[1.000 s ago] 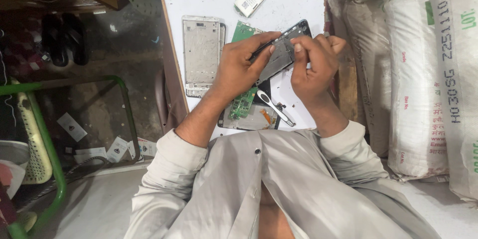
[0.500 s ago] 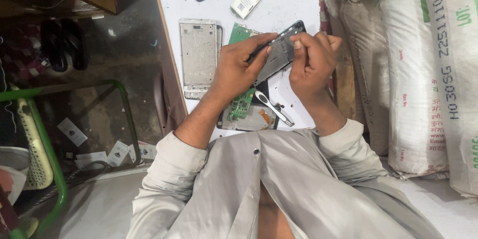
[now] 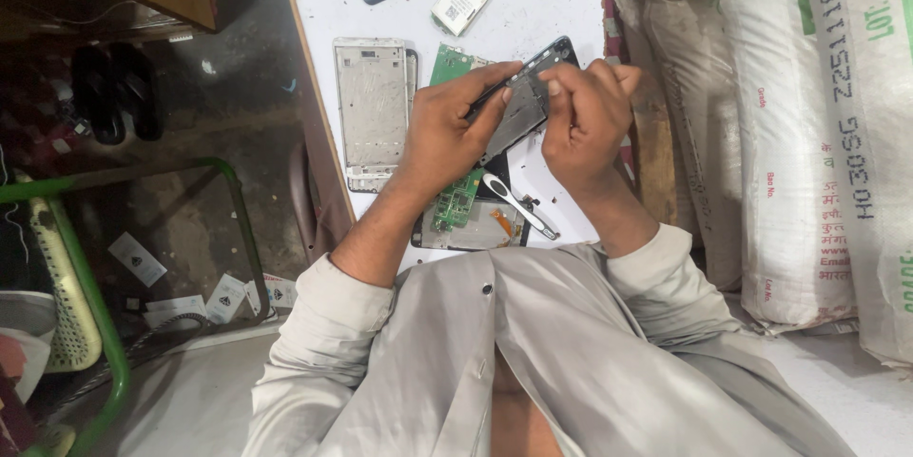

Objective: The person uses a small metal tool to scrape adhesive residue from the inner frame of a disassembled smartphone. The person repeatedly scrapes along the edges and corners of the frame while holding the phone with the other hand. The phone remains disassembled on the workbench throughout the clip.

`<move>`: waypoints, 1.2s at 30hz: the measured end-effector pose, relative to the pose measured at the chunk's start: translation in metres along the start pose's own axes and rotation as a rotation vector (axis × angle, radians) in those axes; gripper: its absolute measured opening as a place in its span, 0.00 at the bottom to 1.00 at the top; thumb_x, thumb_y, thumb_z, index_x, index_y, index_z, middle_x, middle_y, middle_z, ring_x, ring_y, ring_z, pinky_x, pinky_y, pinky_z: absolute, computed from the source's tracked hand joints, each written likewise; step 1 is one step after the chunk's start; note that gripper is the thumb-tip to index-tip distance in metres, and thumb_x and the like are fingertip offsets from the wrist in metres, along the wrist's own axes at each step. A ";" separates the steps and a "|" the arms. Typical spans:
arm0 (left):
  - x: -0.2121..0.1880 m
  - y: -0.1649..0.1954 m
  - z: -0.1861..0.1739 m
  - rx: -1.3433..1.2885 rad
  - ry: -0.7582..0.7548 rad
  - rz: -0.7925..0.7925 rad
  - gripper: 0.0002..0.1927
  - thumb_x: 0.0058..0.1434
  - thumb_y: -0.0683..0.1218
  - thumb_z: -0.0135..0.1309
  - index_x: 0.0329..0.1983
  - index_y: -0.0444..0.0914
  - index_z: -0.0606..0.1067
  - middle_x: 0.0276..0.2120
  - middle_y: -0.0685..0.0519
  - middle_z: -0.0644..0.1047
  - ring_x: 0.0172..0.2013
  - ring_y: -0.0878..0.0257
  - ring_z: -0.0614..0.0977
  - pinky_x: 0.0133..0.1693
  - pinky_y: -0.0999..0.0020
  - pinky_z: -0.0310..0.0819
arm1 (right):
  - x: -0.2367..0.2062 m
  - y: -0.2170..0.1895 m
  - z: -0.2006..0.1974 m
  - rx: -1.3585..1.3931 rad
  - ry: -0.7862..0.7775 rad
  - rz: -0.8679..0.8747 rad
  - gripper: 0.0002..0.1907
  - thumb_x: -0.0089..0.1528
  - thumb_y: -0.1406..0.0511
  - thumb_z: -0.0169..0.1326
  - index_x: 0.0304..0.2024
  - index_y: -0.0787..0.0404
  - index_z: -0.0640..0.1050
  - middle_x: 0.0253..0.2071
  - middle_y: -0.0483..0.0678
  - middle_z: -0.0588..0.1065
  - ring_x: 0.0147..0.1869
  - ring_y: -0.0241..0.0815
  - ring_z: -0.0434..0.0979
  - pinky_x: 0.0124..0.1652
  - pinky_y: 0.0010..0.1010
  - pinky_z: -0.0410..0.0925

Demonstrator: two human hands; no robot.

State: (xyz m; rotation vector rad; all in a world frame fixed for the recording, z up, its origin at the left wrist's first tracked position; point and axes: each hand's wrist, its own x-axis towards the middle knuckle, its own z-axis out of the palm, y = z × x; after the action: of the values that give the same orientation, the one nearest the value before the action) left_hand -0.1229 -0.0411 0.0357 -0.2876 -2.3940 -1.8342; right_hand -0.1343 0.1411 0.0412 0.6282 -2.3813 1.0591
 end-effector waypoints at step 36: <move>0.069 0.002 -0.017 -0.028 0.015 0.001 0.14 0.67 0.40 0.56 0.55 0.36 0.79 0.44 0.45 0.85 0.41 0.62 0.88 0.44 0.70 0.82 | 0.066 0.024 0.014 -0.022 0.066 0.045 0.04 0.71 0.73 0.54 0.44 0.63 0.79 0.29 0.45 0.67 0.39 0.46 0.61 0.47 0.36 0.56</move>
State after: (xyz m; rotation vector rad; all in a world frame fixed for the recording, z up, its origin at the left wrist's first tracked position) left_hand -0.1905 -0.0513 0.0558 -0.2766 -2.3600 -1.8644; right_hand -0.2037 0.1305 0.0570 0.5260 -2.3570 1.0542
